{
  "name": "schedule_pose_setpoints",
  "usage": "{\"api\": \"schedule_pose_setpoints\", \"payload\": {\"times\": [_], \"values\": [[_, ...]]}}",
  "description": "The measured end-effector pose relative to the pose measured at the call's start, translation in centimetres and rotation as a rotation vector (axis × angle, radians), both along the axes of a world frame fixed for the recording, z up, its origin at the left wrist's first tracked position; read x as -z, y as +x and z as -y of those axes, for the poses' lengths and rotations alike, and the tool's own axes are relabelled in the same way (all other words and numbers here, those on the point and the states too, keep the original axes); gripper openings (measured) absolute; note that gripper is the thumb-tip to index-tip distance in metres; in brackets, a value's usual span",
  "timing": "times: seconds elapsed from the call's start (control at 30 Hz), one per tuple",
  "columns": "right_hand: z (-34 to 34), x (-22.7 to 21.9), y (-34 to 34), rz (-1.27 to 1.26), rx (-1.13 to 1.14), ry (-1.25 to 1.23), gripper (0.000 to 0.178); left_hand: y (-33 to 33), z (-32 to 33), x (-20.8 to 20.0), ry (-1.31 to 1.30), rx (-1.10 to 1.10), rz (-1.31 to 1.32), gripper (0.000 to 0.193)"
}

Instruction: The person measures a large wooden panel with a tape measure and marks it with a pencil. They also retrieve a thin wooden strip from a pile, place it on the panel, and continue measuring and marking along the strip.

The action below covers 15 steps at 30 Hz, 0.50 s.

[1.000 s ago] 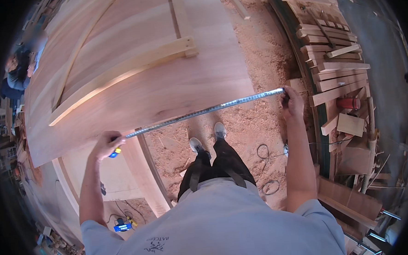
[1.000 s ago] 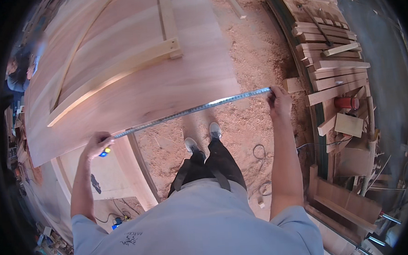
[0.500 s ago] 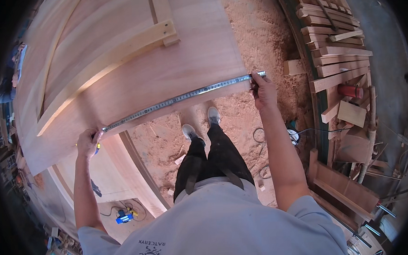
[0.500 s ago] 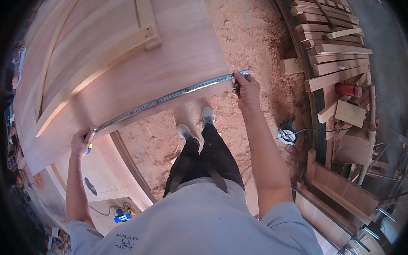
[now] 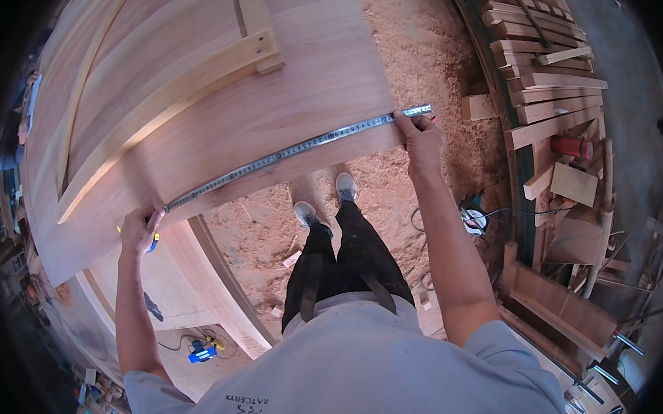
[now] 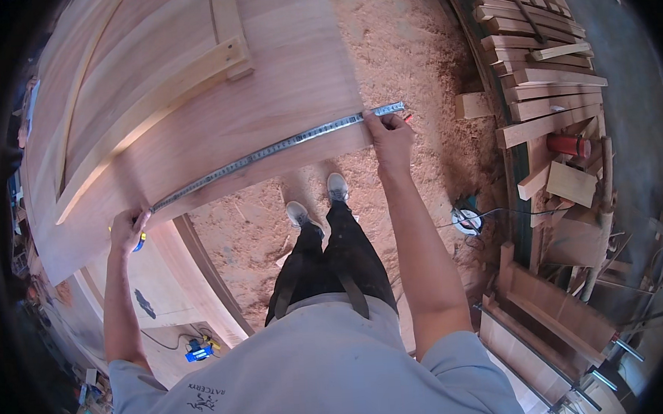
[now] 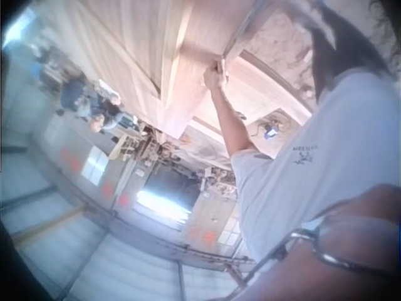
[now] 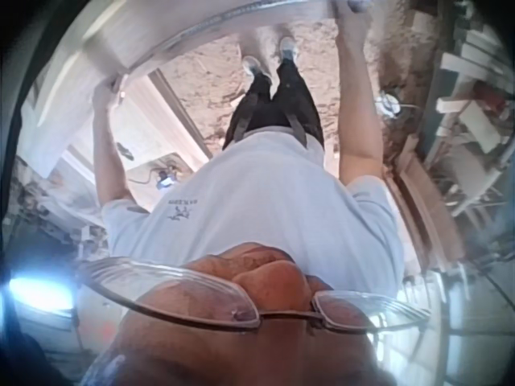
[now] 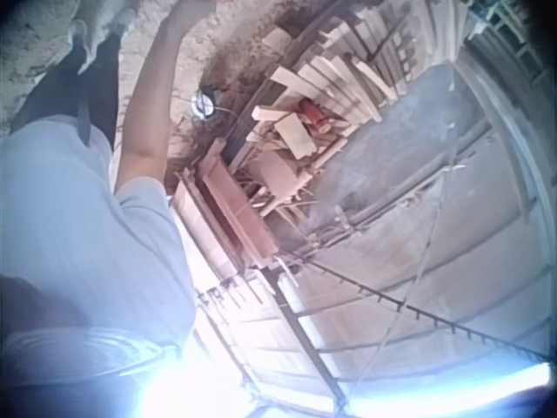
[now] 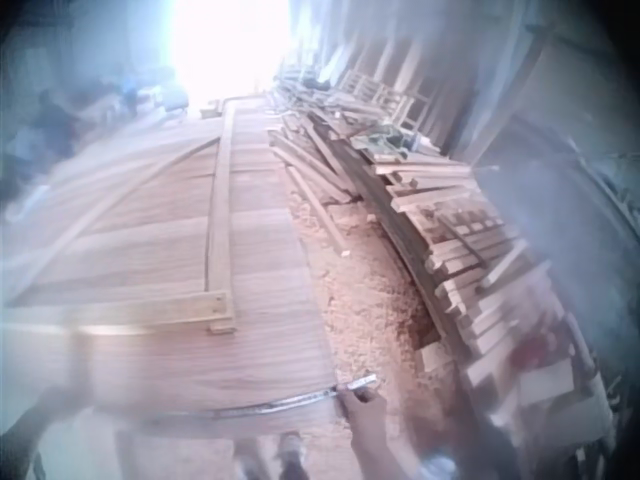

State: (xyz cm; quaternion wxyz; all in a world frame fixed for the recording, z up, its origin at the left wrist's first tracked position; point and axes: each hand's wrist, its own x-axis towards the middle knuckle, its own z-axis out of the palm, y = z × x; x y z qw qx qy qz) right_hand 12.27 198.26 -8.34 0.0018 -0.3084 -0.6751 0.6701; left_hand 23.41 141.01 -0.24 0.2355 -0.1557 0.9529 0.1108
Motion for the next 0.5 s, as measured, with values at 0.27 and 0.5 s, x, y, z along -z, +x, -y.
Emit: {"api": "schedule_pose_setpoints", "payload": {"times": [0.27,0.5], "values": [[-0.4,0.1,0.9,-0.036,0.024,-0.028,0.021,0.0,0.2,0.5,0.071,-0.058,-0.034,0.044],[-0.5,1.5,1.7,-0.034,-0.003,0.011,0.020,-0.6,0.5,1.1,0.033,-0.037,-0.011,0.050]]}}
